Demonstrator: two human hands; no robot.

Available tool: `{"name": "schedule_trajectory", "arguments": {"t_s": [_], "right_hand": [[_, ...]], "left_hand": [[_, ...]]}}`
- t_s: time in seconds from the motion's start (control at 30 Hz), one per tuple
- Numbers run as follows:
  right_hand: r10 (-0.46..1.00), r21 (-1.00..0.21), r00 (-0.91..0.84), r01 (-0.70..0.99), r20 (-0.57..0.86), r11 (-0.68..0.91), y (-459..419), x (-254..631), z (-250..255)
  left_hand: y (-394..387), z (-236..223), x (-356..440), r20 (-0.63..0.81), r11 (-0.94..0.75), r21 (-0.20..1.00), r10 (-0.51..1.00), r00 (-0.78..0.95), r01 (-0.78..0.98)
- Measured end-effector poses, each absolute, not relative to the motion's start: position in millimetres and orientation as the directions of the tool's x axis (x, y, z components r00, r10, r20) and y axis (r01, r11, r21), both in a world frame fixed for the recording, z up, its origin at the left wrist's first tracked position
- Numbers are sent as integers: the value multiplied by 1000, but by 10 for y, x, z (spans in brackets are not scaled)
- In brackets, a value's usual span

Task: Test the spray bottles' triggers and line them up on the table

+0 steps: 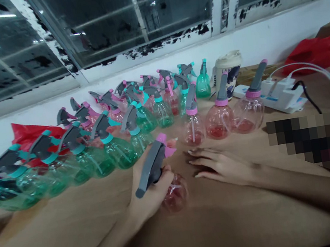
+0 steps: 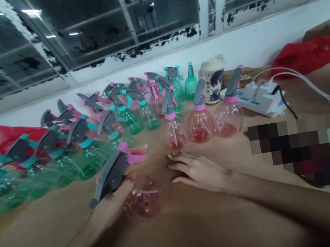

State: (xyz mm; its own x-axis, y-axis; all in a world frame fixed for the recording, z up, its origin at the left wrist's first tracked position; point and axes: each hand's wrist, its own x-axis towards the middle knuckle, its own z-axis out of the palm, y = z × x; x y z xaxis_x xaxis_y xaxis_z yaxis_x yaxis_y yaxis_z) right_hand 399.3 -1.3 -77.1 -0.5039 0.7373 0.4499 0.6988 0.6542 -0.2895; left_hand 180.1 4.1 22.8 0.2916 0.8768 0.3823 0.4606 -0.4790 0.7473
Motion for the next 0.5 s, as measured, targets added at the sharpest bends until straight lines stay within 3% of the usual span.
{"name": "schedule_trajectory", "arguments": {"t_s": [0.3,0.5], "right_hand": [[760,-317,-496,705,420,635,43,3971,-832],[779,-331,-479,717,404,613,37,3956,-845]], "left_hand": [[135,264,1829,313,-461,790,870,381,403],[265,208,1846,345,-521,718,842,414,461]]}}
